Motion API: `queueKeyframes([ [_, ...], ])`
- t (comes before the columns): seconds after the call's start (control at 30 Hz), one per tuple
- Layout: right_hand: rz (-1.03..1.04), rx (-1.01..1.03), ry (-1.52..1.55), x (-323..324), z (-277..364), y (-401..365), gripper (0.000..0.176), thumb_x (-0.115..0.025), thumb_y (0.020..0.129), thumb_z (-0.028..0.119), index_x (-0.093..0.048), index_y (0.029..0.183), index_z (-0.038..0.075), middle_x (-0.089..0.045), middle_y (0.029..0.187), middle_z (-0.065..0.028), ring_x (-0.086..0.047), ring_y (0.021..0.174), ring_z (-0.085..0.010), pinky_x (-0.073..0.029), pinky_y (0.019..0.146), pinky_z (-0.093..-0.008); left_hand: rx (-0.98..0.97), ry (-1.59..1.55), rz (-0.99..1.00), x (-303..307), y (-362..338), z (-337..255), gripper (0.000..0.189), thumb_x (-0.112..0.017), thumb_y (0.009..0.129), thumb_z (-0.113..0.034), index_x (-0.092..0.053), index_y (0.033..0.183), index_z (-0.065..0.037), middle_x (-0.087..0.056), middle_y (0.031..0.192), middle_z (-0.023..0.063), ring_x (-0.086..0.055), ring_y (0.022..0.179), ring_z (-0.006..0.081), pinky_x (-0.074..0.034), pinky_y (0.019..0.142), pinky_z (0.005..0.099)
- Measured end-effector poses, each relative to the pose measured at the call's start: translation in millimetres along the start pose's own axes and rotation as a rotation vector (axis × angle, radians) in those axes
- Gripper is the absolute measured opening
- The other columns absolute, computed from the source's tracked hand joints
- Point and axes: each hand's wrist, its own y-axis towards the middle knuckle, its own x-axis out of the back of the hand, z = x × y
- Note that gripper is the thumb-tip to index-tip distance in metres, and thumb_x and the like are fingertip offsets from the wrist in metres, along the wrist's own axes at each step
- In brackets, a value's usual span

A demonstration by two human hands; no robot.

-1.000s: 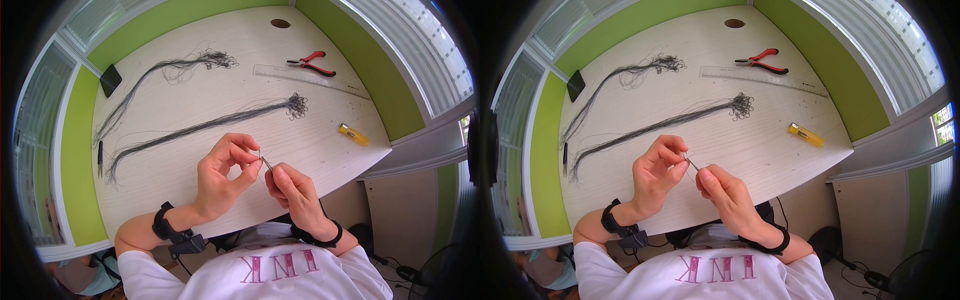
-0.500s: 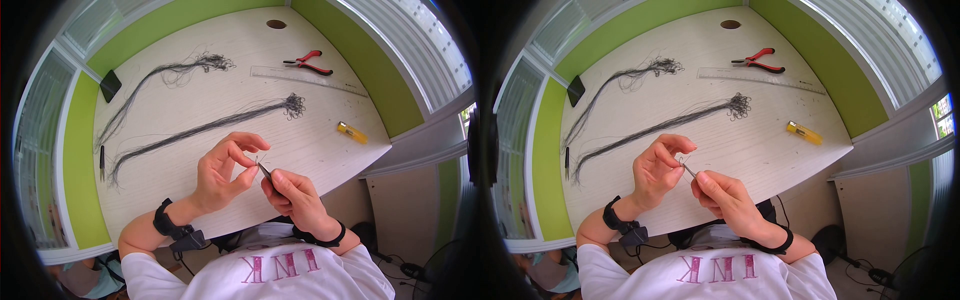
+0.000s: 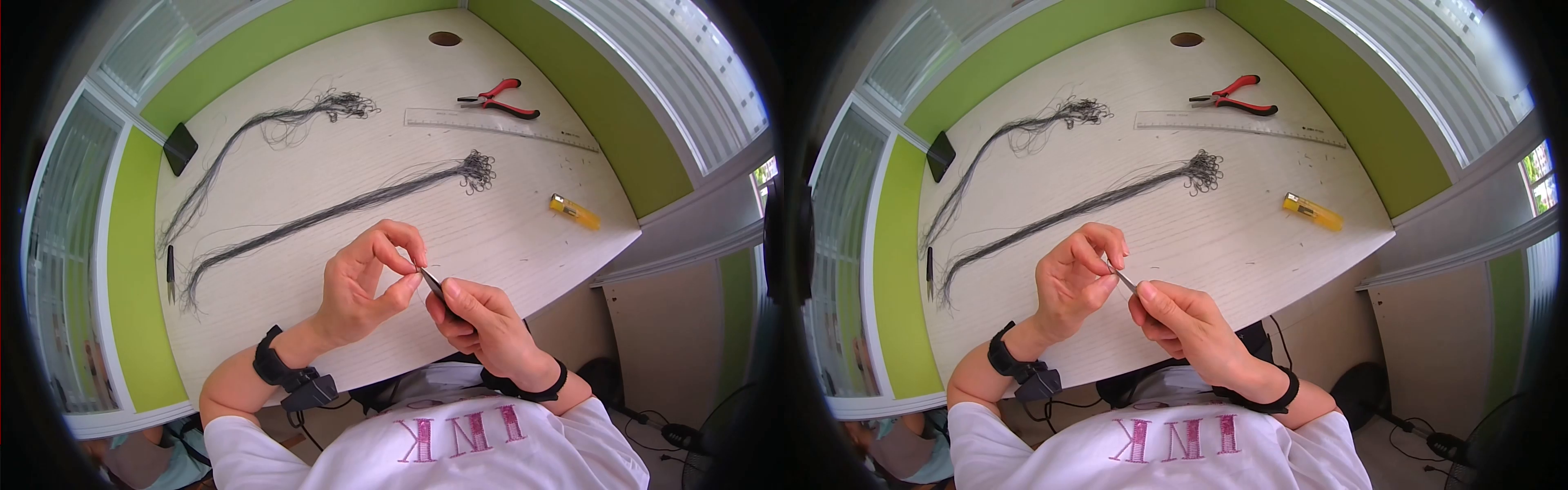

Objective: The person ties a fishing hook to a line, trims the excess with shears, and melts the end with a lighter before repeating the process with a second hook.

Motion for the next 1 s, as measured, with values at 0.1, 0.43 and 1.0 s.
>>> queueKeyframes([
  [0.1, 0.003, 0.000, 0.007, 1.1, -1.0, 0.4, 0.039, -0.038, 0.100, 0.040, -0.051, 0.082, 0.009, -0.028, 0.062, 0.0093, -0.017, 0.053, -0.0023, -0.014, 0.044, -0.0197, 0.024, -0.018, -0.020, -0.6, -0.3, 0.2, 0.014, -0.058, 0.078, 0.007, -0.053, 0.084, -0.005, -0.055, 0.100, 0.0108, -0.050, 0.094, 0.0158, -0.039, 0.087, 0.0330],
  [0.43, 0.001, 0.001, 0.046, 2.4, -1.5, 1.0, 0.039, -0.038, 0.100, 0.041, -0.052, 0.083, 0.009, -0.028, 0.061, 0.0091, -0.017, 0.052, -0.0022, -0.014, 0.044, -0.0201, 0.137, -0.020, -0.080, -2.6, -1.9, -4.0, 0.009, -0.062, 0.079, 0.004, -0.058, 0.083, -0.003, -0.057, 0.097, 0.0096, -0.052, 0.093, 0.0154, -0.040, 0.087, 0.0326],
  [1.0, 0.039, 0.004, 0.185, 2.8, -1.5, 3.4, 0.038, -0.038, 0.100, 0.040, -0.050, 0.083, 0.008, -0.028, 0.061, 0.0082, -0.020, 0.051, -0.0029, -0.016, 0.044, -0.0201, 0.238, -0.086, -0.188, -10.4, -4.9, -6.9, 0.008, -0.063, 0.084, 0.001, -0.065, 0.092, 0.001, -0.061, 0.101, 0.0101, -0.055, 0.098, 0.0160, -0.042, 0.091, 0.0326],
])
